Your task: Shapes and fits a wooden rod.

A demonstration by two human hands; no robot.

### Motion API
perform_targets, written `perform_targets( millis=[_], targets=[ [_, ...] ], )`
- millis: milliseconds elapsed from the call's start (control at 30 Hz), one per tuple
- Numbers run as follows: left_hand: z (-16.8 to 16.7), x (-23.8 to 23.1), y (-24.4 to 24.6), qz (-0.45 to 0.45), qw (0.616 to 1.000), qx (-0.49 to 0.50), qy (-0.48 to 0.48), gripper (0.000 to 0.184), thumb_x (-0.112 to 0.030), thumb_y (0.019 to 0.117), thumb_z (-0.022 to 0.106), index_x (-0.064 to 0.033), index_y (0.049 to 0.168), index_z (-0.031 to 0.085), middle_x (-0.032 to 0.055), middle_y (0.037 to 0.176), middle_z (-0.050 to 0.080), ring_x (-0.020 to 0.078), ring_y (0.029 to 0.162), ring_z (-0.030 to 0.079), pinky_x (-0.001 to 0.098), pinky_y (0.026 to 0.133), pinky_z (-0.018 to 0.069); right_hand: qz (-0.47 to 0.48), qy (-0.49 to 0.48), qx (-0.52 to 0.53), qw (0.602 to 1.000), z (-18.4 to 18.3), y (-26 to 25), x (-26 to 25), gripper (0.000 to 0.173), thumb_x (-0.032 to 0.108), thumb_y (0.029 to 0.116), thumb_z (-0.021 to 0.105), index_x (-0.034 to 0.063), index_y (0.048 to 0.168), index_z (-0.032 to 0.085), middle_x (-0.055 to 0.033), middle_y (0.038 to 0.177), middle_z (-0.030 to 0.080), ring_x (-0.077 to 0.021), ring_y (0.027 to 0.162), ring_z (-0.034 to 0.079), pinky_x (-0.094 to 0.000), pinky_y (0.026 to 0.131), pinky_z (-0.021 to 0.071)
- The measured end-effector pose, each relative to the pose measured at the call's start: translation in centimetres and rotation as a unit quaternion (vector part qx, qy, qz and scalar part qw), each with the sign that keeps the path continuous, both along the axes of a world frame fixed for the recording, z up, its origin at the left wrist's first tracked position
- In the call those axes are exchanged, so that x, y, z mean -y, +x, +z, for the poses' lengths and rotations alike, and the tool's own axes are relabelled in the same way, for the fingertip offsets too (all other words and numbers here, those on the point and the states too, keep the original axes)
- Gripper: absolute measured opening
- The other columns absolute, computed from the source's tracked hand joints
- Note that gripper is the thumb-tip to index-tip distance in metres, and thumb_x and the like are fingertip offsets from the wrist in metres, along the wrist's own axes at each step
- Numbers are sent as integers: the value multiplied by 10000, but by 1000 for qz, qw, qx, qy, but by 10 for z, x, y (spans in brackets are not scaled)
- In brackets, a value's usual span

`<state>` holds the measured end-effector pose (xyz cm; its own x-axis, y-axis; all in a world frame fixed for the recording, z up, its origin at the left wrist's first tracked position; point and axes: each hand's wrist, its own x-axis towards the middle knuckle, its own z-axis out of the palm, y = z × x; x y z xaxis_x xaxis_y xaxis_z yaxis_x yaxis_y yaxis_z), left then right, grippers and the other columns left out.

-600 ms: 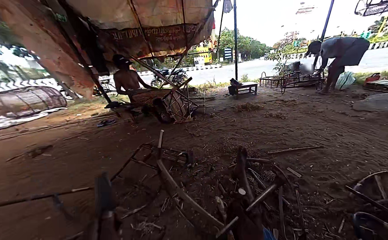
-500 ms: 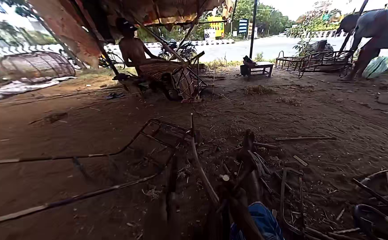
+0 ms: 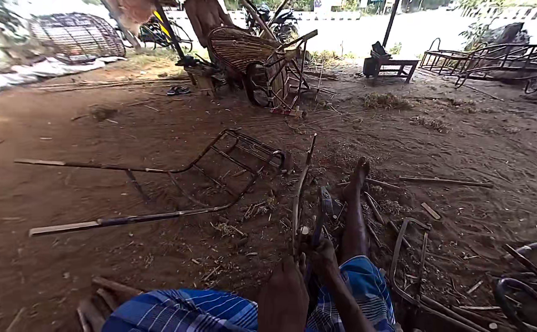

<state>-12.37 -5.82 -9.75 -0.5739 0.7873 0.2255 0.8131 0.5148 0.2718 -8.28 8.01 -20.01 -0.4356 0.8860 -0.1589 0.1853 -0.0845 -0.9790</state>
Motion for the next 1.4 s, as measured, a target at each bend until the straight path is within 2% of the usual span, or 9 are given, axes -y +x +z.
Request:
perform_targets(
  millis=[133,200,333,567,700,833,1067,1400],
  targets=[
    [5,0,0,2,1000,7,-20,286,-202,1038,515,4,1124,693,141,839,710,292,637,717,444,544,588,11,-6,-1,1000,-3,0,0,180,295,876,809,133,937,760,-28,779,712,-159,695,661,-405,666,552],
    [6,1,-1,6,1000,7,-23,294,-199,1046,505,4,1147,693,137,862,719,288,653,722,438,557,593,14,-4,-11,1000,-3,-3,2,180,284,874,814,120,907,747,-35,749,685,-163,662,629,-399,636,523],
    [4,0,1,18,999,4,-32,287,-196,1047,517,3,1148,698,141,876,722,294,676,729,445,569,595,26,6,-13,1000,-2,-4,4,139,250,890,803,122,922,757,-34,779,714,-161,680,652,-394,643,541],
    [5,-1,1,10,999,23,-44,287,-200,1046,518,-4,1161,693,146,903,723,299,697,731,453,593,601,25,-12,-14,1000,1,-1,3,144,228,891,806,101,906,740,-44,759,694,-160,654,621,-384,620,509],
    [4,0,4,7,999,18,-45,269,-188,1041,524,0,1136,691,146,897,715,289,660,722,427,565,597,32,-26,-49,998,3,3,4,108,173,919,772,95,992,761,-56,877,751,-162,756,686,-369,676,556],
    [6,0,8,14,998,21,-49,272,-186,1047,524,4,1138,696,162,900,721,304,664,728,448,568,600,25,-13,-13,1000,9,5,5,116,205,912,778,114,979,755,-45,826,723,-163,705,659,-390,647,541],
    [8,-1,5,18,999,22,-44,280,-185,1044,517,-3,1155,699,150,919,725,298,685,732,443,578,602,26,-20,-20,999,6,2,3,127,227,907,791,115,955,756,-47,805,722,-164,668,642,-384,624,523],
    [6,-3,9,32,996,24,-74,281,-183,1046,516,-7,1187,684,148,984,727,280,702,737,424,595,604,33,-28,-36,998,2,1,4,105,190,912,780,101,965,758,-59,839,738,-171,706,668,-375,643,540]
  ],
)
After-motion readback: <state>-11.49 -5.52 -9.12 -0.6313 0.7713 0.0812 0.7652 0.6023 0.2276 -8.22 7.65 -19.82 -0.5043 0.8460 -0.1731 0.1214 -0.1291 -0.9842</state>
